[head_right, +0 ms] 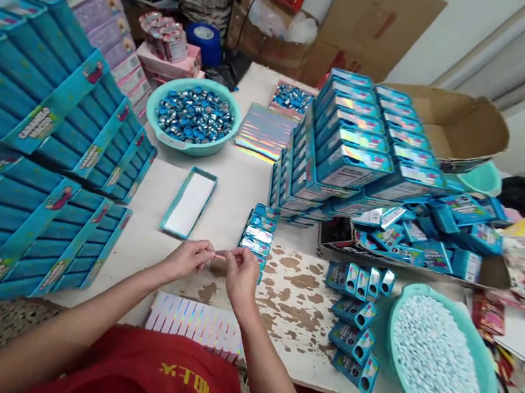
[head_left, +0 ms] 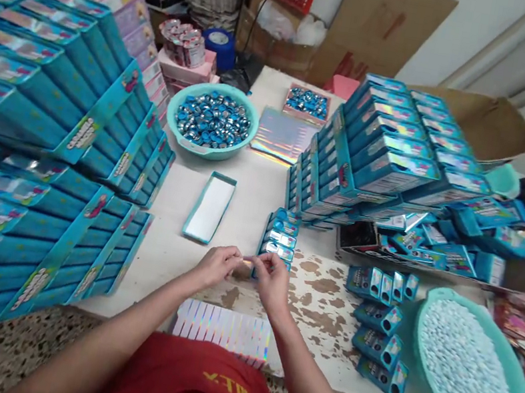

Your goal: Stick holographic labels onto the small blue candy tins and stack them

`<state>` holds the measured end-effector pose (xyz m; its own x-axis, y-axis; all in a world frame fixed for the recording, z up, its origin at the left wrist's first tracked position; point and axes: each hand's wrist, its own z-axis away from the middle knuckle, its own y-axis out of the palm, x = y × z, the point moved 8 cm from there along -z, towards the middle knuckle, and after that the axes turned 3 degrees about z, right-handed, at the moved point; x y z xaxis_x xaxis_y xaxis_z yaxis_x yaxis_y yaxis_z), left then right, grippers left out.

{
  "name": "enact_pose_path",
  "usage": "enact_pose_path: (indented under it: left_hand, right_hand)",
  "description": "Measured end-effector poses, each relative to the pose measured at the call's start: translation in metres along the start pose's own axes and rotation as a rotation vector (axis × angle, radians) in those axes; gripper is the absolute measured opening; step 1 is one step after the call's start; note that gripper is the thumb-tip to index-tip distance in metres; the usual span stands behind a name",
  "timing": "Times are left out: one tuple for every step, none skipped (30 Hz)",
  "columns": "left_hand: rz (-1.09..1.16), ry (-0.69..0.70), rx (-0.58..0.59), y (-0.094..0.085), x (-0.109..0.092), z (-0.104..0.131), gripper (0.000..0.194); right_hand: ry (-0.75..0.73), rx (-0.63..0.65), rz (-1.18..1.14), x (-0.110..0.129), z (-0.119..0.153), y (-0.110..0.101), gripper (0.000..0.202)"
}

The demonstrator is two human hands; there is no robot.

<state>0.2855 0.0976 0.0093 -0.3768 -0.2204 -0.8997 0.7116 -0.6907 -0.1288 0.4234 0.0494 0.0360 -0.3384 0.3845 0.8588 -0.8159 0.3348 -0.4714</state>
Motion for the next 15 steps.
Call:
enact_pose_path:
  left_hand:
    - [-0.027, 0.037, 0.022, 0.000, -0.013, -0.018, 0.021]
    - [-0.034, 0.059, 0.043, 0.000, -0.024, -0.035, 0.018]
    - [-0.031, 0.069, 0.061, 0.000, -0.034, -0.051, 0.017]
    - [-0.028, 0.071, 0.073, -0.001, -0.042, -0.067, 0.017]
    - [-0.030, 0.068, 0.080, -0.001, -0.049, -0.081, 0.017]
    - [-0.038, 0.065, 0.083, -0.001, -0.054, -0.094, 0.018]
    - [-0.054, 0.061, 0.081, 0.000, -0.058, -0.105, 0.017]
    - [-0.071, 0.058, 0.076, 0.001, -0.060, -0.114, 0.016]
    - [-0.086, 0.055, 0.075, 0.003, -0.060, -0.122, 0.015]
    - [-0.091, 0.053, 0.077, 0.005, -0.059, -0.129, 0.014]
    - [-0.087, 0.045, 0.080, 0.009, -0.057, -0.134, 0.014]
    - [-0.072, 0.026, 0.084, 0.012, -0.052, -0.138, 0.014]
    - [-0.051, 0.000, 0.085, 0.016, -0.046, -0.140, 0.015]
    - [-0.039, -0.032, 0.081, 0.019, -0.040, -0.141, 0.017]
    - [-0.057, -0.068, 0.066, 0.020, -0.033, -0.141, 0.018]
  right_hand:
    - [-0.023, -0.086, 0.035, 0.000, -0.013, -0.011, 0.022]
    - [-0.041, -0.165, 0.067, 0.000, -0.025, -0.022, 0.021]
    - [-0.048, -0.230, 0.094, -0.001, -0.037, -0.031, 0.021]
    - [-0.037, -0.276, 0.113, -0.003, -0.049, -0.039, 0.020]
    - [-0.012, -0.305, 0.125, -0.006, -0.060, -0.045, 0.019]
    - [0.022, -0.325, 0.132, -0.009, -0.071, -0.049, 0.018]
    - [0.055, -0.343, 0.134, -0.014, -0.080, -0.053, 0.016]
    - [0.082, -0.356, 0.127, -0.018, -0.088, -0.055, 0.015]
    - [0.100, -0.366, 0.113, -0.022, -0.095, -0.055, 0.014]
    - [0.111, -0.375, 0.095, -0.027, -0.100, -0.055, 0.013]
    - [0.115, -0.381, 0.078, -0.031, -0.104, -0.054, 0.012]
    - [0.117, -0.385, 0.064, -0.035, -0.107, -0.052, 0.012]
    - [0.119, -0.391, 0.058, -0.039, -0.109, -0.051, 0.012]
    - [0.132, -0.402, 0.052, -0.043, -0.110, -0.050, 0.014]
    - [0.157, -0.410, 0.038, -0.048, -0.110, -0.050, 0.019]
